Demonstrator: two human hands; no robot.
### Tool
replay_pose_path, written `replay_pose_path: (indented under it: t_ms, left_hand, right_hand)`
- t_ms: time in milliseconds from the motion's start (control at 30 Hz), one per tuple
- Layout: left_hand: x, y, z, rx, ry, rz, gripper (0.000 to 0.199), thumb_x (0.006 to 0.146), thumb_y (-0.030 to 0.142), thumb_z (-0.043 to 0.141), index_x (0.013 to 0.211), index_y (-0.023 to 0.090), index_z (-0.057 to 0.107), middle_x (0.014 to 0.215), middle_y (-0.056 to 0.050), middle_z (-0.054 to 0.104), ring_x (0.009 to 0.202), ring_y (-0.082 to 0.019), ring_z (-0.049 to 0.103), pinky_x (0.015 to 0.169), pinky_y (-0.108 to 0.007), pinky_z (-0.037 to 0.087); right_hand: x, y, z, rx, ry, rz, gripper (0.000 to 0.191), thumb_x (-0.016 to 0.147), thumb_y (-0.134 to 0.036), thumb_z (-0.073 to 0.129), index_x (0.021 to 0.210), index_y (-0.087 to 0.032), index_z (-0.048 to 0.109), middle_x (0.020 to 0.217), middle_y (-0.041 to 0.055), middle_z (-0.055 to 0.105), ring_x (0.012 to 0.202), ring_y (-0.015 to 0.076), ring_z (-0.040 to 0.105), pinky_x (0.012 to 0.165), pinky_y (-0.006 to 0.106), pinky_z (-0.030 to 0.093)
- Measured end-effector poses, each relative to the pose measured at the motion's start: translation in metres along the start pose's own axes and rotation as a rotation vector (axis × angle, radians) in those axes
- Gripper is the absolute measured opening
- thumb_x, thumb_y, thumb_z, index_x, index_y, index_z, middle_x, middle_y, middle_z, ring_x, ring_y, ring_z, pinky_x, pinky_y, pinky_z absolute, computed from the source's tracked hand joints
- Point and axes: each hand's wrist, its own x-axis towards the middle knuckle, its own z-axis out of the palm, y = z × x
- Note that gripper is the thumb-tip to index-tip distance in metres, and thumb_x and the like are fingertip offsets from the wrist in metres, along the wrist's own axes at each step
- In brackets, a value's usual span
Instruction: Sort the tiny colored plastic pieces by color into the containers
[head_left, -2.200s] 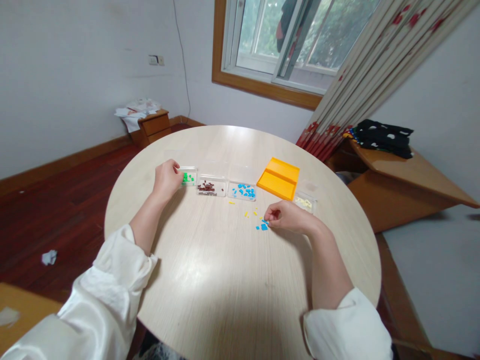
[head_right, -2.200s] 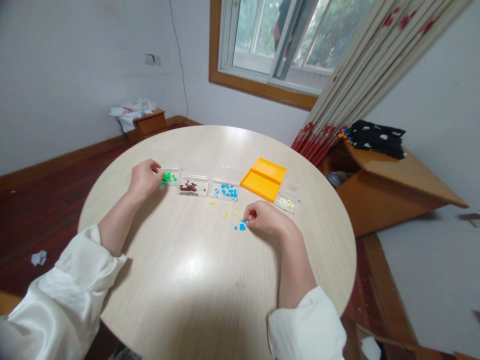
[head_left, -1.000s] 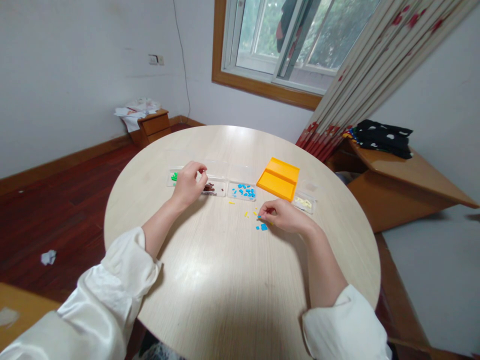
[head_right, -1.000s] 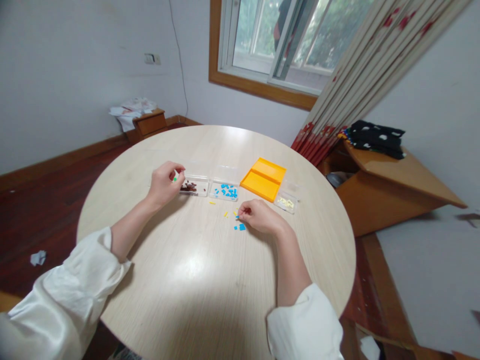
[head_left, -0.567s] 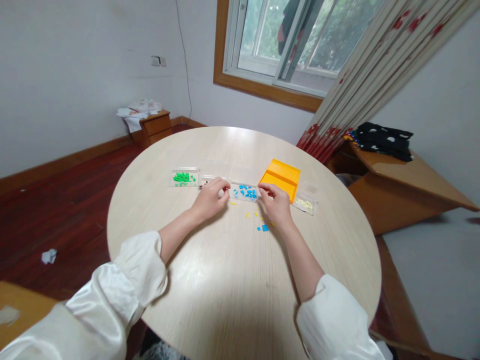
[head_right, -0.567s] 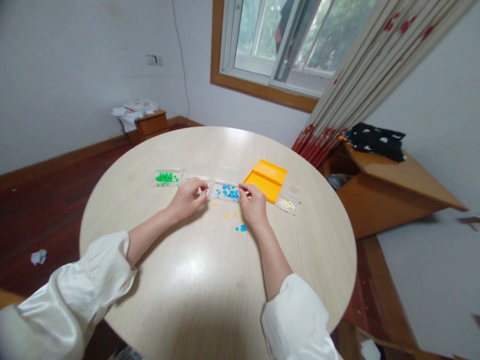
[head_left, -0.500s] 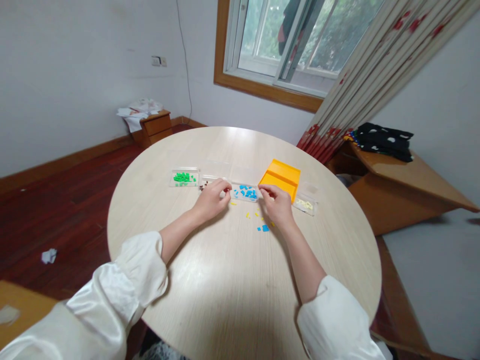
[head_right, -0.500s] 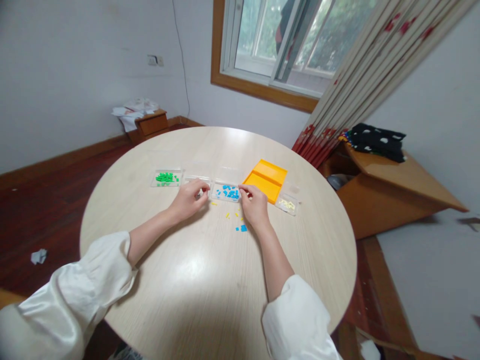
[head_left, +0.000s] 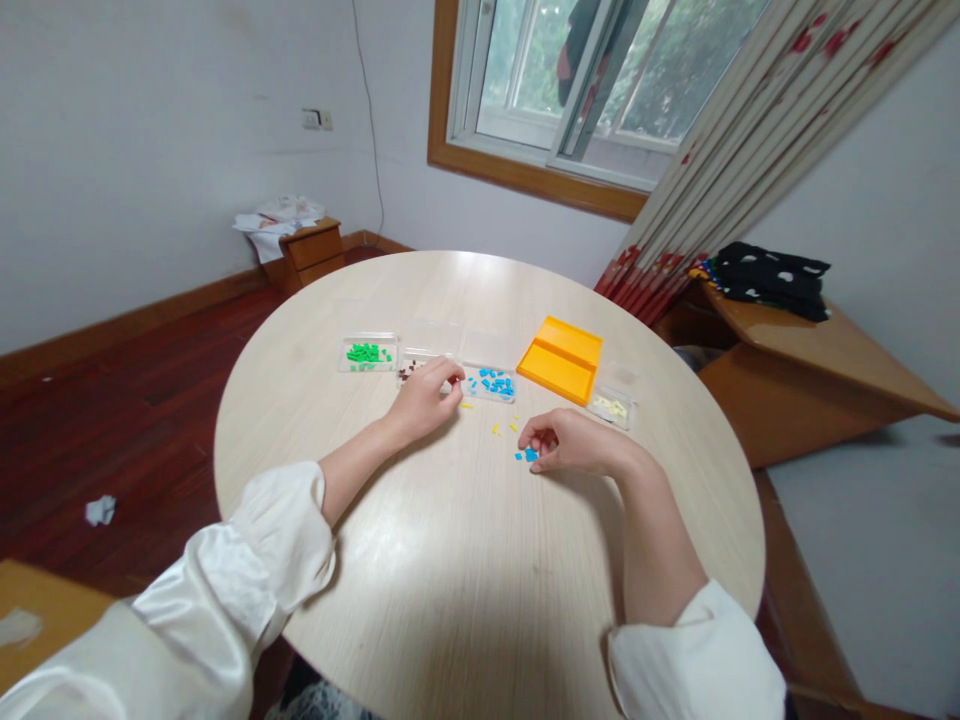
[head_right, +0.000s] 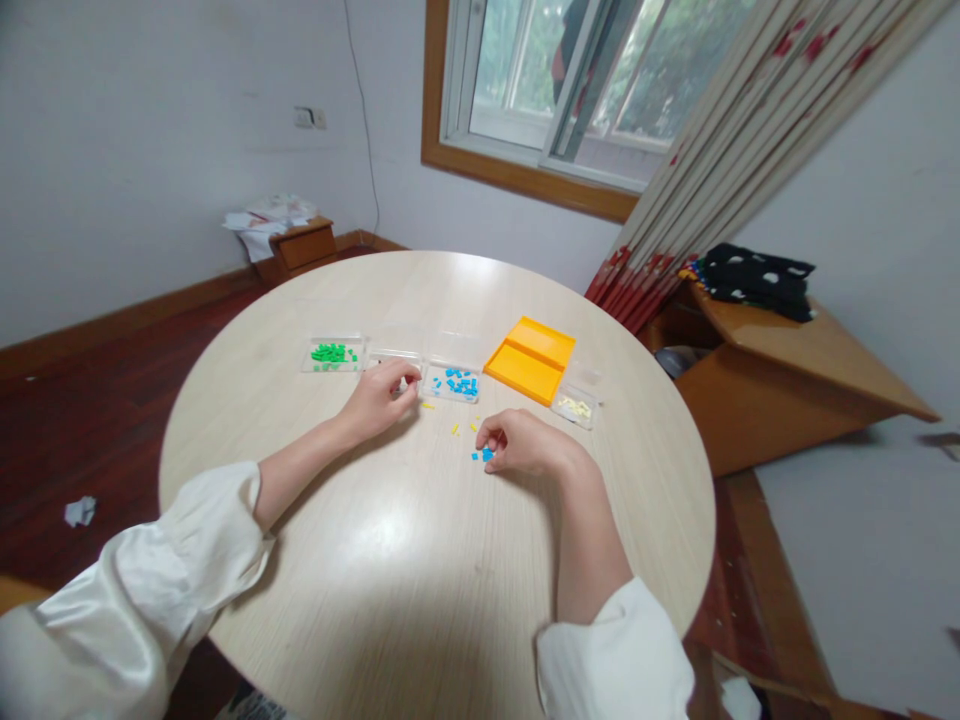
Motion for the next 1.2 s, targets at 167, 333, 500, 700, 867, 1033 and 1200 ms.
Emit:
replay_pose_path:
  t_ms: [167, 333, 500, 700, 867, 1033, 1200]
  left_hand:
    - [-0.001, 0.001, 0.002, 0.006, -0.001, -0.023, 0.01, 0.075, 0.011, 0.049, 0.078, 0.018, 0.056, 0.076, -0.003, 0.06, 0.072, -0.015, 0.054, 0.068, -0.029, 0.042]
    - [0.0, 0.002, 0.002, 0.003, -0.007, -0.025, 0.011, 0.075, 0.01, 0.049, 0.077, 0.019, 0.055, 0.075, -0.002, 0.059, 0.071, -0.015, 0.053, 0.066, -0.029, 0.042]
    - [0.0, 0.002, 0.001, 0.0, -0.001, -0.011, 0.01, 0.075, 0.01, 0.049, 0.077, 0.018, 0.055, 0.075, -0.002, 0.059, 0.071, -0.015, 0.054, 0.067, -0.028, 0.042]
    - [-0.001, 0.002, 0.001, 0.001, 0.0, -0.018, 0.01, 0.075, 0.01, 0.049, 0.077, 0.018, 0.055, 0.075, -0.002, 0.059, 0.07, -0.015, 0.053, 0.066, -0.028, 0.042]
    - [0.0, 0.004, 0.0, 0.008, -0.005, -0.013, 0.01, 0.075, 0.01, 0.049, 0.077, 0.018, 0.054, 0.074, -0.002, 0.059, 0.07, -0.015, 0.053, 0.066, -0.028, 0.042]
    - [0.001, 0.005, 0.0, 0.008, -0.002, 0.002, 0.009, 0.076, 0.01, 0.049, 0.078, 0.017, 0.055, 0.074, -0.002, 0.059, 0.07, -0.014, 0.053, 0.067, -0.027, 0.042]
    - [0.001, 0.007, -0.001, 0.013, -0.01, 0.014, 0.009, 0.076, 0.01, 0.049, 0.078, 0.016, 0.056, 0.075, -0.002, 0.059, 0.07, -0.013, 0.052, 0.068, -0.026, 0.042]
  right_hand:
    - [0.007, 0.006, 0.006, -0.084, 0.037, 0.009, 0.017, 0.057, -0.009, 0.062, 0.072, -0.017, 0.066, 0.063, -0.0017, 0.059, 0.058, 0.0104, 0.049, 0.054, 0.022, 0.037]
    - [0.009, 0.01, 0.008, -0.111, 0.038, 0.014, 0.011, 0.059, -0.013, 0.06, 0.067, -0.017, 0.066, 0.063, -0.0003, 0.061, 0.059, 0.0115, 0.051, 0.054, 0.022, 0.038]
    - [0.006, 0.004, 0.007, -0.156, 0.042, -0.005, 0.012, 0.061, -0.011, 0.056, 0.066, -0.016, 0.066, 0.064, 0.0007, 0.062, 0.059, 0.0119, 0.052, 0.055, 0.022, 0.039]
    - [0.007, -0.002, 0.006, 0.011, 0.142, -0.066, 0.009, 0.063, -0.015, 0.057, 0.068, -0.015, 0.064, 0.064, 0.0019, 0.063, 0.061, 0.0125, 0.055, 0.058, 0.023, 0.042]
    - [0.023, 0.001, 0.012, 0.342, 0.53, -0.171, 0.016, 0.067, -0.026, 0.06, 0.077, -0.014, 0.064, 0.079, 0.0073, 0.067, 0.07, 0.0153, 0.061, 0.068, 0.029, 0.049]
    - [0.043, 0.012, 0.02, 0.53, 0.829, -0.18, 0.027, 0.069, -0.035, 0.062, 0.085, -0.013, 0.066, 0.089, 0.0117, 0.07, 0.08, 0.0198, 0.065, 0.078, 0.036, 0.052]
    - [0.052, 0.017, 0.024, 0.621, 0.886, -0.182, 0.038, 0.072, -0.038, 0.061, 0.101, -0.013, 0.066, 0.106, 0.0139, 0.069, 0.094, 0.0208, 0.066, 0.089, 0.039, 0.05]
